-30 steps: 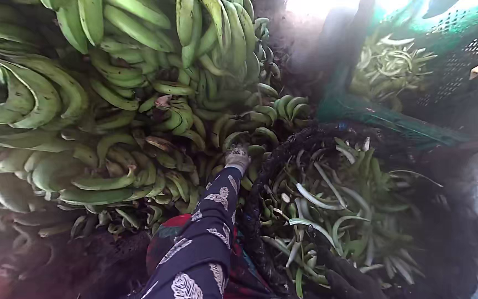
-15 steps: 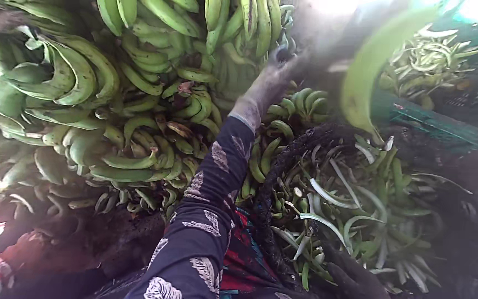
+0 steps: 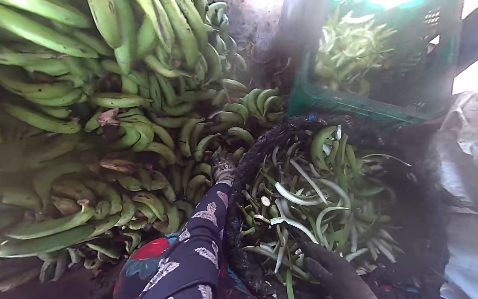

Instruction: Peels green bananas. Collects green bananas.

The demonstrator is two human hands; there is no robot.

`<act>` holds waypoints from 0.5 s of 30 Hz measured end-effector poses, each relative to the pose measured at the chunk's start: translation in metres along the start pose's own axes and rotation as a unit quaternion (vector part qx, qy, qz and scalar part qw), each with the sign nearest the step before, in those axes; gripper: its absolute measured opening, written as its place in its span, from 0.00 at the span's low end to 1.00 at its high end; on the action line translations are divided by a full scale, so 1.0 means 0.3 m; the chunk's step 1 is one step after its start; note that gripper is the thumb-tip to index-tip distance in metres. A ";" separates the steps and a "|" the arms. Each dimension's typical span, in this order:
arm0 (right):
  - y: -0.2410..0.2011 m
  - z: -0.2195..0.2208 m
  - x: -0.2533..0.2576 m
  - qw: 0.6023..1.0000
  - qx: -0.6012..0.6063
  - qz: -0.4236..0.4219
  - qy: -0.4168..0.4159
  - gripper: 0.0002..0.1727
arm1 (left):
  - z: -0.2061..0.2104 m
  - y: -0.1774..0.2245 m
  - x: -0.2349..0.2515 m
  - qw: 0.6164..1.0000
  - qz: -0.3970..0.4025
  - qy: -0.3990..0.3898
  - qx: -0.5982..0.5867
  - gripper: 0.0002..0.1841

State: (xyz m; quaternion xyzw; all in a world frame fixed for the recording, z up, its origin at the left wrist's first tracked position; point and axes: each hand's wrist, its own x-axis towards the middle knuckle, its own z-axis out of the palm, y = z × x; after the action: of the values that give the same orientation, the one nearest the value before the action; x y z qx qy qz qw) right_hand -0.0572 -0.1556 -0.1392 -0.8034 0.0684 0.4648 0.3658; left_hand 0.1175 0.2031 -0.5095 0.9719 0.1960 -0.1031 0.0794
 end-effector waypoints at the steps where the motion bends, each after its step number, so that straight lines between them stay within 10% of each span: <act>1: -0.006 -0.002 0.005 1.000 -0.008 -0.002 0.000 0.23 | -0.134 0.031 -0.030 1.000 -0.004 -0.027 0.004 0.32; 5: -0.009 0.002 -0.001 0.999 -0.039 -0.010 -0.008 0.24 | -0.718 0.155 -0.161 0.993 -0.063 -0.065 -0.077 0.42; 15: -0.062 0.036 -0.054 0.976 -0.199 -0.073 0.045 0.32 | -1.433 0.154 -0.224 0.914 -0.079 0.222 -0.330 0.43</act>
State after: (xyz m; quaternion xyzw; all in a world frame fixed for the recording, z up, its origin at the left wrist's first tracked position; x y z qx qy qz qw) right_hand -0.0655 -0.1387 -0.1198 -0.8833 -0.0677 0.4041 0.2278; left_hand 0.1479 0.2204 -0.0733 0.8698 0.3075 0.1798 0.3415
